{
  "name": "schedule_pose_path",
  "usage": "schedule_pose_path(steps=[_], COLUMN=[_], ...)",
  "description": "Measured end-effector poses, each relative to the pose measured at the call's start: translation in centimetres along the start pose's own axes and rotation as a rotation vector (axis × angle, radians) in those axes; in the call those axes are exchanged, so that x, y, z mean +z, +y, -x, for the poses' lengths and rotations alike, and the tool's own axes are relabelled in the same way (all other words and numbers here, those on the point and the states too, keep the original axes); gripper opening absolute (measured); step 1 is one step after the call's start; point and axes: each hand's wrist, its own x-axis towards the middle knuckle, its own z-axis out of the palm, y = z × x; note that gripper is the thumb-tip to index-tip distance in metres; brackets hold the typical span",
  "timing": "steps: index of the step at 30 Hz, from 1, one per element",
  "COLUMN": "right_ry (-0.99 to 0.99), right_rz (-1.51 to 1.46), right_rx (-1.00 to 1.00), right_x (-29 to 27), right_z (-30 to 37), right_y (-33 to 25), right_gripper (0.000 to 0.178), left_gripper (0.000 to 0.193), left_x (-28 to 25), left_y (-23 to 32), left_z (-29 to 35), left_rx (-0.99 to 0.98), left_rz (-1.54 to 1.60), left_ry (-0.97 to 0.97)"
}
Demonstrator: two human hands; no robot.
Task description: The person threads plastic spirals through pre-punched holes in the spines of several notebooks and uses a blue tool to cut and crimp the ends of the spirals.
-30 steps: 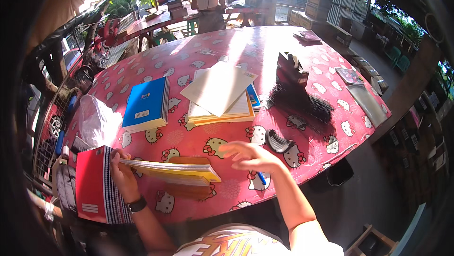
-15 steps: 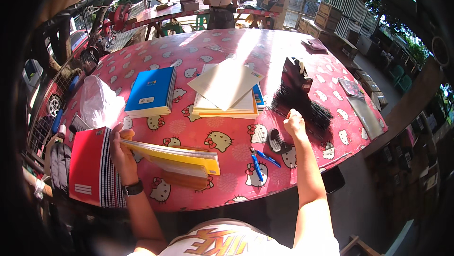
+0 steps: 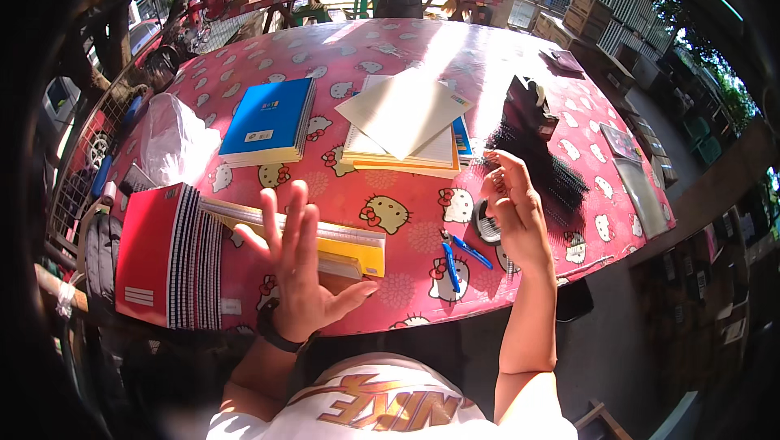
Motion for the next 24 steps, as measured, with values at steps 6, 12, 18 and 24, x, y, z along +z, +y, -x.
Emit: schedule_pose_path(steps=[6,12,18,24], right_ry=[-0.276,-0.292,-0.342,-0.371], right_rz=[-0.001,0.159,0.073,0.034], right_rx=[0.057,-0.243,-0.221,-0.255], right_x=[4.1,5.2,5.2,5.7], right_z=[2.9,3.1,2.9,2.2], right_y=[-2.7,-3.4,-3.2,-3.1], right_gripper=[0.032,0.029,0.027,0.022], left_gripper=[0.052,0.034,0.026,0.02], left_x=[2.6,3.7,1.6,0.2], left_y=[0.6,1.4,0.7,-0.4], left_z=[-1.1,-1.4,-1.7,-1.5], left_rx=[-0.051,0.008,-0.046,0.067], left_rz=[0.004,-0.028,0.287,0.347], left_ry=[-0.061,0.003,-0.138,-0.08])
